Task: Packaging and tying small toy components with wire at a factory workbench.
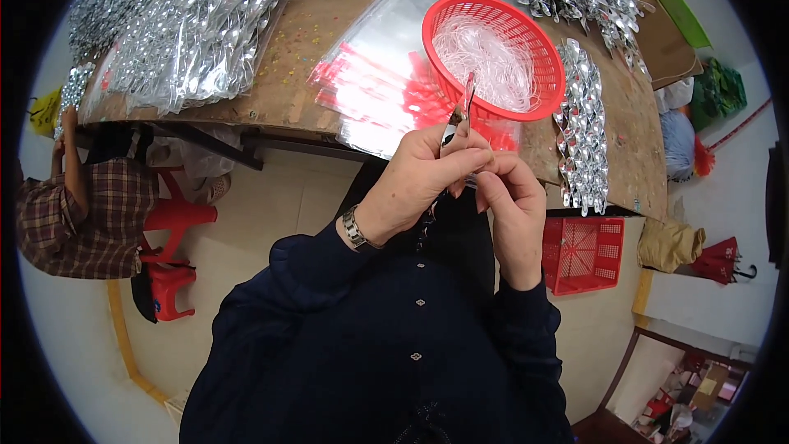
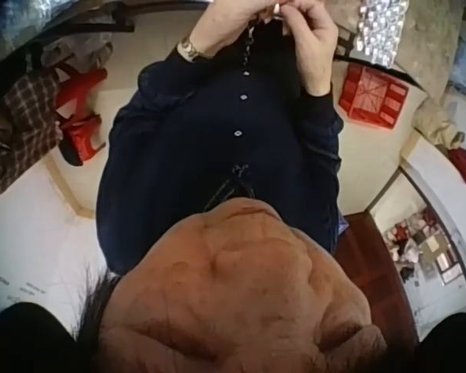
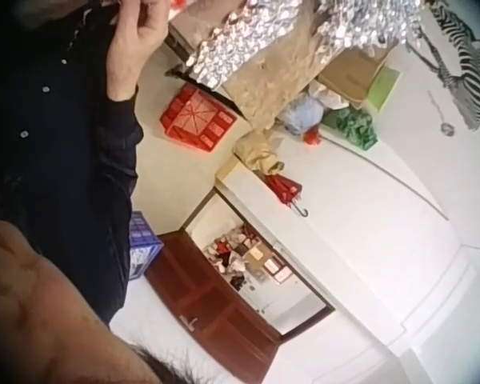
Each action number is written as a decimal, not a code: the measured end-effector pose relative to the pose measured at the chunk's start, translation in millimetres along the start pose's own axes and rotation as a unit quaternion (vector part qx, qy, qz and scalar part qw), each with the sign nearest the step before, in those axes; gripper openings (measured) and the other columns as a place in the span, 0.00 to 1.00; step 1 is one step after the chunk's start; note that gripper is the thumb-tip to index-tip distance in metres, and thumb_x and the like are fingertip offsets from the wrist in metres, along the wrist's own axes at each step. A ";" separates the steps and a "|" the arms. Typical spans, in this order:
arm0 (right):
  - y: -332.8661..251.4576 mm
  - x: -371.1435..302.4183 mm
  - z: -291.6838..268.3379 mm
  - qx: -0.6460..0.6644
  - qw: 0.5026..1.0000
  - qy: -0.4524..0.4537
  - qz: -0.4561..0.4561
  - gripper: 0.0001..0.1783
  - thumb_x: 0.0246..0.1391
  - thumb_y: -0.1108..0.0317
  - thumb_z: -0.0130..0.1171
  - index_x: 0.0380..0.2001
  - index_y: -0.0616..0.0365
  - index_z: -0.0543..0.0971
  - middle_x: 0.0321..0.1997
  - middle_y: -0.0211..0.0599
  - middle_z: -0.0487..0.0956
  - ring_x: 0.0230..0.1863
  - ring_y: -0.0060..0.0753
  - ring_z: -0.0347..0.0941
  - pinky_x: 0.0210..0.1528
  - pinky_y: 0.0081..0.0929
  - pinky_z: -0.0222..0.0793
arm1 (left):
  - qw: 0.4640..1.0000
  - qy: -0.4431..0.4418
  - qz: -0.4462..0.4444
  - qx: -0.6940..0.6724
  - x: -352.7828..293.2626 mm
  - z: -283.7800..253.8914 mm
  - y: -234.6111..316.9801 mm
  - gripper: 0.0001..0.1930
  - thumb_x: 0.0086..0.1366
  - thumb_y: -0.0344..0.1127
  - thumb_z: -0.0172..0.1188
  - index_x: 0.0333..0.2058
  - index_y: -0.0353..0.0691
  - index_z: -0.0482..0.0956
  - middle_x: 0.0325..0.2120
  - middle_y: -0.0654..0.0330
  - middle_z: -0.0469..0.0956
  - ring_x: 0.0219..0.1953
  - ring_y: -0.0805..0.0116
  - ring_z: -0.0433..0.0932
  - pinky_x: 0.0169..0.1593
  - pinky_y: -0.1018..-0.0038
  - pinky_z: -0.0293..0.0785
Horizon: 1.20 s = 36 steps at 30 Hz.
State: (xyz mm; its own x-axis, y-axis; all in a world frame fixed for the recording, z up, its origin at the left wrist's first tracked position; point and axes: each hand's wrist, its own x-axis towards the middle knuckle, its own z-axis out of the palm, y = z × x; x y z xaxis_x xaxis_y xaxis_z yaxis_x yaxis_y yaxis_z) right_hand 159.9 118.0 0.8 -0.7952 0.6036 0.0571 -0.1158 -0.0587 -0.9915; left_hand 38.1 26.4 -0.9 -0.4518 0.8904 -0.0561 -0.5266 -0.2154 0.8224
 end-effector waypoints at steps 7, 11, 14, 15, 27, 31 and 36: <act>-4.2 -1.7 -1.3 0.051 0.998 0.006 0.033 0.03 0.58 0.74 0.52 0.32 0.61 0.73 0.29 0.28 0.75 0.25 0.13 0.64 0.29 0.11 0.60 | 1.000 0.003 -0.006 -0.013 -1.2 -2.9 -2.3 0.07 0.63 0.30 0.57 0.38 0.35 0.77 0.24 0.66 0.75 0.22 0.81 0.70 0.26 0.85 0.65; -11.1 -5.6 -8.3 0.055 0.998 0.016 0.011 0.03 0.58 0.73 0.51 0.31 0.61 0.73 0.29 0.30 0.76 0.25 0.13 0.64 0.29 0.11 0.60 | 1.000 -0.021 0.012 0.010 -0.1 -4.5 -8.5 0.11 0.66 0.35 0.54 0.42 0.35 0.74 0.24 0.65 0.74 0.21 0.80 0.68 0.25 0.84 0.65; -17.8 -8.1 -10.8 0.021 0.999 0.037 -0.014 0.03 0.58 0.74 0.51 0.30 0.61 0.72 0.27 0.31 0.76 0.25 0.13 0.65 0.29 0.11 0.61 | 0.995 -0.076 0.031 -0.050 2.3 -12.2 -17.4 0.17 0.70 0.44 0.45 0.45 0.34 0.72 0.26 0.62 0.74 0.22 0.78 0.67 0.27 0.81 0.66; -20.0 -9.1 -10.5 0.021 0.999 0.037 -0.014 0.03 0.58 0.74 0.51 0.30 0.61 0.72 0.27 0.31 0.76 0.25 0.13 0.65 0.29 0.11 0.61 | 0.995 -0.077 0.030 -0.050 2.4 -12.5 -17.9 0.17 0.70 0.44 0.45 0.45 0.34 0.72 0.26 0.62 0.74 0.22 0.78 0.67 0.27 0.81 0.66; -40.3 -15.5 -5.0 -0.087 0.995 0.025 -0.045 0.01 0.56 0.76 0.52 0.30 0.61 0.72 0.27 0.28 0.75 0.25 0.12 0.65 0.28 0.10 0.60 | 0.994 -0.064 0.058 0.062 0.0 -6.6 -25.6 0.20 0.71 0.44 0.42 0.48 0.32 0.72 0.26 0.65 0.71 0.31 0.77 0.68 0.38 0.79 0.67; -43.9 -14.8 -2.2 -0.103 0.994 0.030 -0.035 0.02 0.56 0.75 0.52 0.29 0.60 0.72 0.26 0.28 0.74 0.24 0.12 0.64 0.28 0.11 0.59 | 0.997 -0.053 0.051 0.030 -1.8 -5.4 -28.0 0.15 0.69 0.36 0.46 0.47 0.32 0.73 0.27 0.66 0.71 0.32 0.79 0.69 0.40 0.80 0.67; -41.5 -12.2 -2.6 -0.114 0.992 0.031 -0.040 0.03 0.57 0.74 0.51 0.29 0.60 0.71 0.26 0.28 0.74 0.24 0.13 0.63 0.28 0.12 0.58 | 0.997 -0.048 0.061 0.029 -2.2 -3.4 -27.4 0.13 0.68 0.32 0.50 0.48 0.32 0.73 0.31 0.67 0.73 0.34 0.81 0.69 0.41 0.82 0.67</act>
State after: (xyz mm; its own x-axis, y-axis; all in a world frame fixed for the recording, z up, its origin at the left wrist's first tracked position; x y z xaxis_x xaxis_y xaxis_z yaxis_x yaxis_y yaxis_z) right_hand 176.0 115.1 40.9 -0.7496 0.6478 0.1359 -0.0331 0.1683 -0.9852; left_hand 51.0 29.0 -25.3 -0.4371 0.8939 0.0990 -0.4280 -0.3035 0.8513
